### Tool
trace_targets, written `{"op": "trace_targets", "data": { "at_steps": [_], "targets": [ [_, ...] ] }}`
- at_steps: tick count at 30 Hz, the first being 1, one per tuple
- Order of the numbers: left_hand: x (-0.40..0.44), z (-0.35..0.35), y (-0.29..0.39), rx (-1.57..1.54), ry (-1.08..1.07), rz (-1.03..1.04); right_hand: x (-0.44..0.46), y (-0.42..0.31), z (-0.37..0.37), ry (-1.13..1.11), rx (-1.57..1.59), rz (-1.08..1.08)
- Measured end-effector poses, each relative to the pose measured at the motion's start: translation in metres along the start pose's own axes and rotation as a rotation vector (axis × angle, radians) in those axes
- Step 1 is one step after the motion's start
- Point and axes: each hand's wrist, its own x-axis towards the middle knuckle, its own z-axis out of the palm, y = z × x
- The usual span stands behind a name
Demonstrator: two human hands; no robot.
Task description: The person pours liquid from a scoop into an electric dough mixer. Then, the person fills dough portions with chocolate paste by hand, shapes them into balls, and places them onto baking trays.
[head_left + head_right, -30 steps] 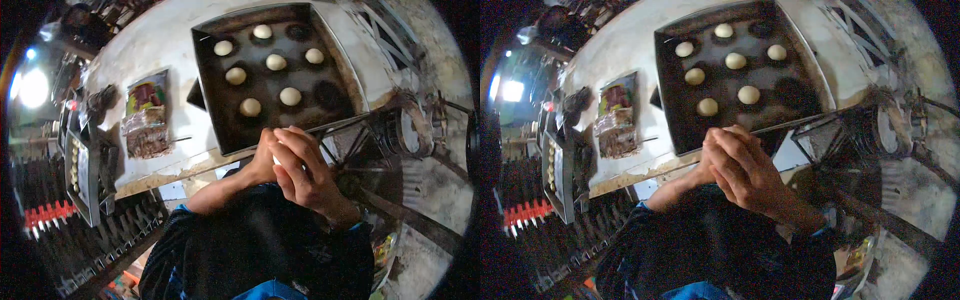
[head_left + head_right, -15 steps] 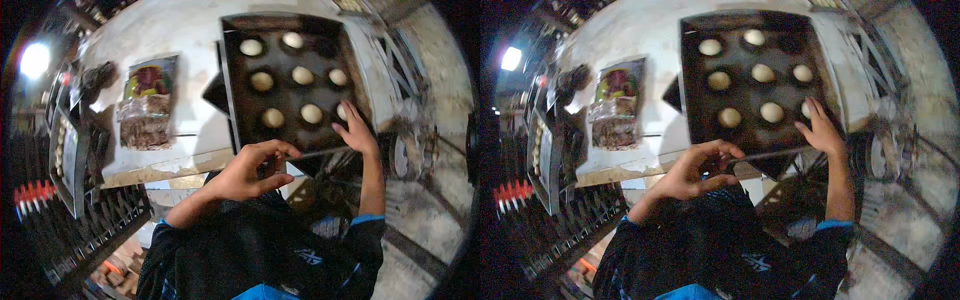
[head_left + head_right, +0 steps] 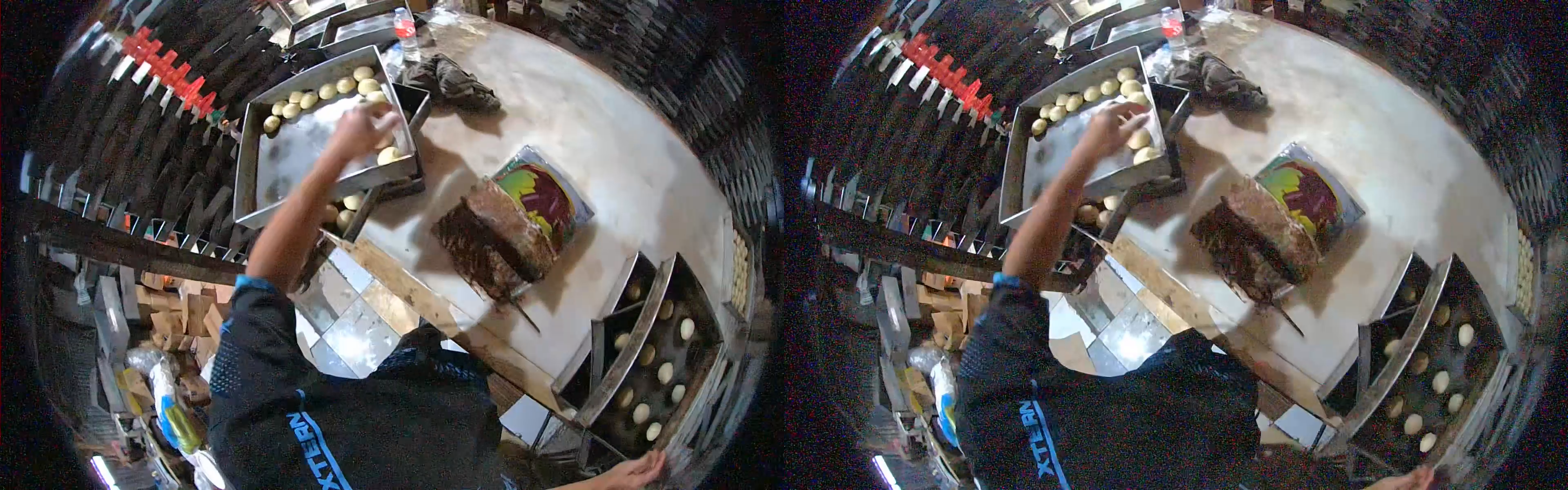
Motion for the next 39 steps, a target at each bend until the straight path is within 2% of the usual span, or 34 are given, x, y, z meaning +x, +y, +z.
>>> {"op": "trace_targets", "data": {
  "at_steps": [2,3,4,5,6,7,8,10,12,13,14,15,16,17,18,20,21,22,23,24,25,26,28,29,30,31,32,34,35,36,38,39],
  "targets": [
    [0.049,-0.002,-0.094,0.53,-0.364,-0.241,0.0,-0.039,0.0,-0.163,-0.138,-0.204],
    [0.05,0.014,-0.122,0.456,-0.382,-0.142,-0.013,-0.014,-0.001,-0.316,-0.13,-0.161],
    [0.051,0.025,-0.136,0.383,-0.398,-0.039,-0.014,-0.024,-0.002,-0.306,-0.142,-0.148],
    [0.049,0.033,-0.118,0.467,-0.495,-0.347,-0.011,-0.039,-0.002,-0.324,-0.114,-0.209],
    [0.044,0.032,-0.102,0.436,-0.47,-0.318,-0.008,-0.052,0.0,-0.342,-0.084,-0.274],
    [0.037,0.02,-0.073,0.416,-0.418,-0.267,-0.008,-0.063,0.006,-0.341,0.039,-0.179],
    [0.026,0.008,-0.044,0.394,-0.364,-0.224,-0.008,-0.068,0.012,-0.334,0.037,-0.183],
    [-0.003,0.009,-0.01,0.305,-0.044,-0.154,-0.007,-0.074,0.028,-0.393,0.194,-0.272],
    [-0.041,-0.004,0.058,-0.034,0.032,-0.018,-0.024,-0.123,0.055,-0.436,0.683,0.032],
    [-0.065,-0.005,0.097,-0.234,-0.037,-0.085,-0.04,-0.135,0.075,-0.467,0.779,0.075],
    [-0.091,0.004,0.131,-0.432,-0.108,-0.151,-0.046,-0.163,0.09,-0.544,0.732,-0.032],
    [-0.114,0.041,0.138,-0.586,0.076,0.253,-0.047,-0.201,0.1,-0.728,0.941,0.061],
    [-0.143,0.055,0.169,-0.621,-0.043,0.187,-0.054,-0.225,0.107,-0.937,1.073,0.188],
    [-0.161,0.071,0.193,-0.684,-0.123,0.307,-0.059,-0.237,0.111,-1.149,1.197,0.315],
    [-0.177,0.082,0.212,-0.743,-0.207,0.427,-0.056,-0.235,0.112,-1.315,1.209,0.17],
    [-0.201,0.08,0.251,-0.771,-0.238,0.469,-0.026,-0.242,0.087,-1.279,1.067,0.288],
    [-0.209,0.071,0.262,-0.796,-0.197,0.39,-0.027,-0.233,0.085,-1.127,1.166,0.305],
    [-0.214,0.069,0.262,-0.789,-0.195,0.396,-0.029,-0.222,0.085,-0.974,1.254,0.323],
    [-0.219,0.07,0.259,-0.81,-0.319,0.316,-0.034,-0.204,0.096,-0.834,1.232,-0.003],
    [-0.224,0.075,0.257,-0.828,-0.445,0.234,-0.039,-0.193,0.101,-0.859,1.245,-0.166],
    [-0.233,0.086,0.262,-1.017,-0.444,0.126,-0.03,-0.201,0.089,-0.875,1.239,-0.255],
    [-0.244,0.089,0.266,-0.9,-0.324,0.062,-0.024,-0.213,0.074,-0.888,1.227,-0.343],
    [-0.258,0.091,0.281,-0.961,-0.211,-0.033,-0.035,-0.211,0.062,-0.825,1.161,-0.325],
    [-0.265,0.093,0.283,-0.967,-0.219,-0.021,-0.046,-0.209,0.062,-0.784,1.346,-0.045],
    [-0.273,0.096,0.28,-0.876,-0.207,0.177,-0.054,-0.207,0.058,-0.733,1.517,0.242],
    [-0.282,0.096,0.28,-0.781,-0.192,0.366,-0.054,-0.198,0.049,-0.75,1.254,0.03],
    [-0.29,0.094,0.282,-0.79,-0.196,0.367,-0.062,-0.198,0.042,-0.75,1.244,0.029],
    [-0.301,0.086,0.293,-1.023,0.025,0.44,-0.085,-0.208,0.034,-0.525,1.274,0.198],
    [-0.306,0.081,0.304,-1.296,0.089,0.229,-0.092,-0.222,0.032,-0.564,1.322,0.258],
    [-0.311,0.072,0.293,-1.302,0.088,0.239,-0.088,-0.231,0.03,-0.565,1.3,-0.111],
    [-0.325,0.042,0.246,-1.037,-0.308,-0.161,-0.137,-0.269,0.05,-1.081,1.36,0.7],
    [-0.332,0.044,0.22,-0.867,-0.183,-0.128,-0.146,-0.287,0.054,-1.002,1.286,0.292]
  ]
}}
